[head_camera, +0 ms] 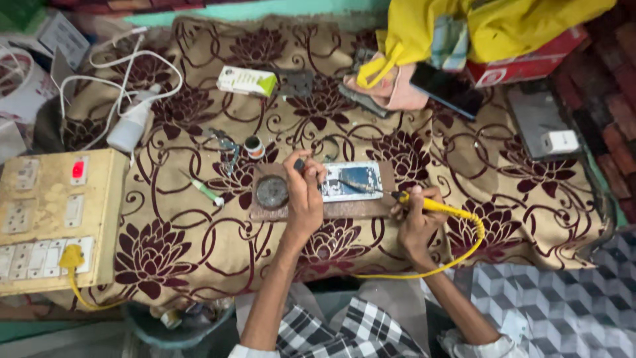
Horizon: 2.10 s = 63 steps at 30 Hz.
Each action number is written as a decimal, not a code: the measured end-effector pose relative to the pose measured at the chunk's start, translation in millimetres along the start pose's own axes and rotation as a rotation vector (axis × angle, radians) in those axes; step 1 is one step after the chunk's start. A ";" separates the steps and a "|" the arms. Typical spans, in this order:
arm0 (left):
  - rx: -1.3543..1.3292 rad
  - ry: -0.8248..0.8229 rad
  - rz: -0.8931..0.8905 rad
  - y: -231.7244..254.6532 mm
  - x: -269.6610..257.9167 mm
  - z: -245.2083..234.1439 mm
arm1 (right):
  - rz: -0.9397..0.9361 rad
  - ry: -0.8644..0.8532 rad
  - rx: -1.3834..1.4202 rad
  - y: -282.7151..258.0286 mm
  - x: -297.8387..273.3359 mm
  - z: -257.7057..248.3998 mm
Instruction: The person uses a soldering iron and tweezers to work on a small electronic component mounted on a wooden board. They repeatedly apply heat and adjust the component while seated at a cluttered workbench.
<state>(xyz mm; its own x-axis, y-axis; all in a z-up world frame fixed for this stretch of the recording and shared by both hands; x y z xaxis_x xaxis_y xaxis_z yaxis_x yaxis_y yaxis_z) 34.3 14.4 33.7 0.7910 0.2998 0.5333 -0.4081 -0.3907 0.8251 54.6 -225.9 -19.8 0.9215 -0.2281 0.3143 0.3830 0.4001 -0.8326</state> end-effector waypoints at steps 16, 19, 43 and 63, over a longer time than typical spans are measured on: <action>-0.073 -0.026 -0.065 -17.4 3.5 3.5 | 0.011 0.016 0.044 -5.1 6.1 6.1; -0.085 -0.028 -0.101 -25.5 -1.0 6.5 | -0.046 -0.043 0.009 -5.3 5.8 6.8; -0.025 -0.025 -0.059 -8.5 3.7 1.6 | 0.024 -0.007 -0.047 1.6 6.1 7.5; -0.023 -0.058 -0.083 -12.0 4.8 2.0 | 0.149 -0.254 -0.248 -13.0 66.4 31.1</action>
<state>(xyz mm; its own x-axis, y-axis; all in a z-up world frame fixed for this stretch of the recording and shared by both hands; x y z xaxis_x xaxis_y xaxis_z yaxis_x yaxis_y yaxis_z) 43.9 18.8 26.0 0.8474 0.2787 0.4520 -0.3501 -0.3467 0.8702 112.8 -218.6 26.0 0.9644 0.0556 0.2584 0.2451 0.1783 -0.9530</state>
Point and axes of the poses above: each hand's wrist, its own x-axis towards the middle knuckle, its own z-axis out of the palm, y = z × x, the point moved 5 cm from there along x, towards the middle knuckle, and after that the axes turned 14 degrees about x, right-handed, at the moved point
